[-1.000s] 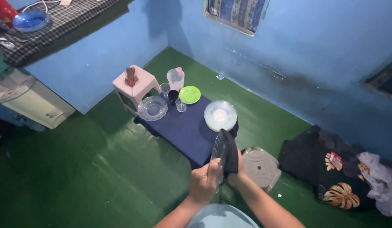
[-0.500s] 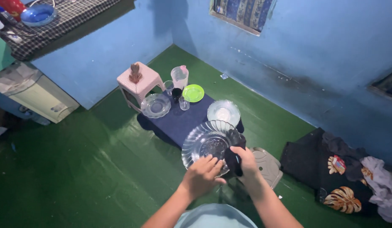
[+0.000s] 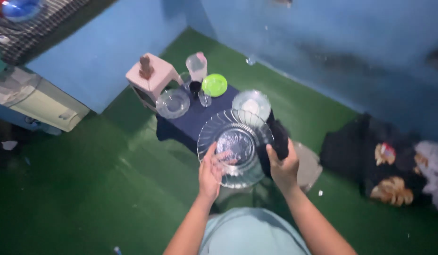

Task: The person wipes a series of glass plates with a black cloth, cleaning each one before setting it down and picking up the next.

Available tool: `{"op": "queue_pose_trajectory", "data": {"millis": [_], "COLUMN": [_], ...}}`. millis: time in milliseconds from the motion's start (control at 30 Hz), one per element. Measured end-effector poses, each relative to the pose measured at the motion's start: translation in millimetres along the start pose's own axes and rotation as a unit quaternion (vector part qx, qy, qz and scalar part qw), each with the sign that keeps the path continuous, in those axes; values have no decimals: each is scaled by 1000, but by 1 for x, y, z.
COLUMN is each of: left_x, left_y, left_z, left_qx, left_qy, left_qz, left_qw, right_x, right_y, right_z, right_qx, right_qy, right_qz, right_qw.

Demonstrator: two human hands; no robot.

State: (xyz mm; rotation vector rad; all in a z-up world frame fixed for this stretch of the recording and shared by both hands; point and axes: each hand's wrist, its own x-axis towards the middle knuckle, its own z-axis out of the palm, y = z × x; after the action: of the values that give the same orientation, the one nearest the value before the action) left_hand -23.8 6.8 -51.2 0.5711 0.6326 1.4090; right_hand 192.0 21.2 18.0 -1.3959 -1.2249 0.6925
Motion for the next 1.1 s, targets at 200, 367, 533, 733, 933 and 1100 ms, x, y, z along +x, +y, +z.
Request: {"op": "queue_pose_trajectory", "data": {"millis": [200,367,533,733,933,1100], "left_x": [-19,-25,-31,-38,-65,-94], "left_y": [-35,-75,-107,-123,-151,-193], "left_z": [-1,-7,-17,-5,31,1], "left_qx": [290,263,226,272,242,298], "left_qy": [43,13,112,99,177,184], "left_qz": [-37,-10,-138,-48,-176,-64], "left_qw": [955,965,958,956,937,935], "right_x": [-34,-43,-48,-55,-58,-86], "right_y": [27,72,90,98,129,125], "right_z": [16,4,-8,-60,-80,-91], "right_qx": [-175,-213,-172,-169,-320,-99], "right_qy": [-219,-334,-291,-443,-289,-430], "right_qz": [-72,-181,-24,-73,-54,-50], "right_qw": [957,900,941,878,901,896]}}
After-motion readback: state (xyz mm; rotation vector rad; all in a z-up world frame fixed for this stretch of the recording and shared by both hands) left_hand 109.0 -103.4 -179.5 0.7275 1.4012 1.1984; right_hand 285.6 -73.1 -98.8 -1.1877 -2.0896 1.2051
